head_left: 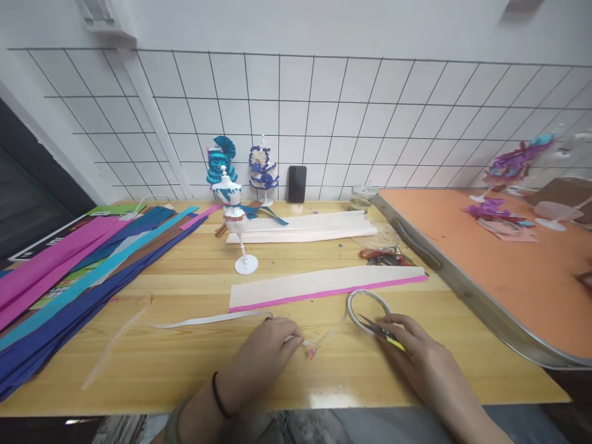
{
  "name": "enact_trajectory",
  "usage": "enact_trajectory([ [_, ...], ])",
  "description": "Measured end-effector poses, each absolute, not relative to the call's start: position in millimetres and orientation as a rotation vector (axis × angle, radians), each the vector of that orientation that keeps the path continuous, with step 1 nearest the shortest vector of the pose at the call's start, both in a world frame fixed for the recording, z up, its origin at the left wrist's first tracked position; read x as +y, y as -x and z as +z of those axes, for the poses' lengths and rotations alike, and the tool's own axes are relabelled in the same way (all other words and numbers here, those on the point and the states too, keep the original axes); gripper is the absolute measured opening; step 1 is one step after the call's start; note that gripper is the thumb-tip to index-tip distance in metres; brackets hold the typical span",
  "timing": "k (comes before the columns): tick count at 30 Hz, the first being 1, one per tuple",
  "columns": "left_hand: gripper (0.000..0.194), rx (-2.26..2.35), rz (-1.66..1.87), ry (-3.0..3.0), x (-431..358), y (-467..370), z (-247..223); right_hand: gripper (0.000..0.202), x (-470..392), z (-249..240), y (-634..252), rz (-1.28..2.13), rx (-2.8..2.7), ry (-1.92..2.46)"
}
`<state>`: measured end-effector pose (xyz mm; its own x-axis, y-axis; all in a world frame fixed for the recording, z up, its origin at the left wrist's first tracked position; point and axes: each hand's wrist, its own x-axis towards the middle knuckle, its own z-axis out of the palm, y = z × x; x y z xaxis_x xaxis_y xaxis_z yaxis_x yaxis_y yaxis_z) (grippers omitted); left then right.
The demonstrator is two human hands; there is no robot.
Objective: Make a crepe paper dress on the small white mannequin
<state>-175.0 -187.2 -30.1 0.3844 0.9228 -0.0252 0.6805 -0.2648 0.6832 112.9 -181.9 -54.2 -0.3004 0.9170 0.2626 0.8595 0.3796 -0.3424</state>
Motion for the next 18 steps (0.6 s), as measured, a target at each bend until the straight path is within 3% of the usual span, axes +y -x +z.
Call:
enact_trajectory([
  [5, 0.02, 1.348, 0.49, -1.967, -177, 172, -29, 0.028, -189, -21, -81, 0.609, -2.262, 1.522],
  [8, 0.02, 1.348, 0.508, -1.985, -179, 175, -28, 0.028, -180, -2, -65, 0.681, -2.429, 1.473],
  [18, 0.018, 1.259, 0.506, -2.101, -183, 172, -16, 0.039, -127, 47, -32, 0.252, -3.09, 1.12],
])
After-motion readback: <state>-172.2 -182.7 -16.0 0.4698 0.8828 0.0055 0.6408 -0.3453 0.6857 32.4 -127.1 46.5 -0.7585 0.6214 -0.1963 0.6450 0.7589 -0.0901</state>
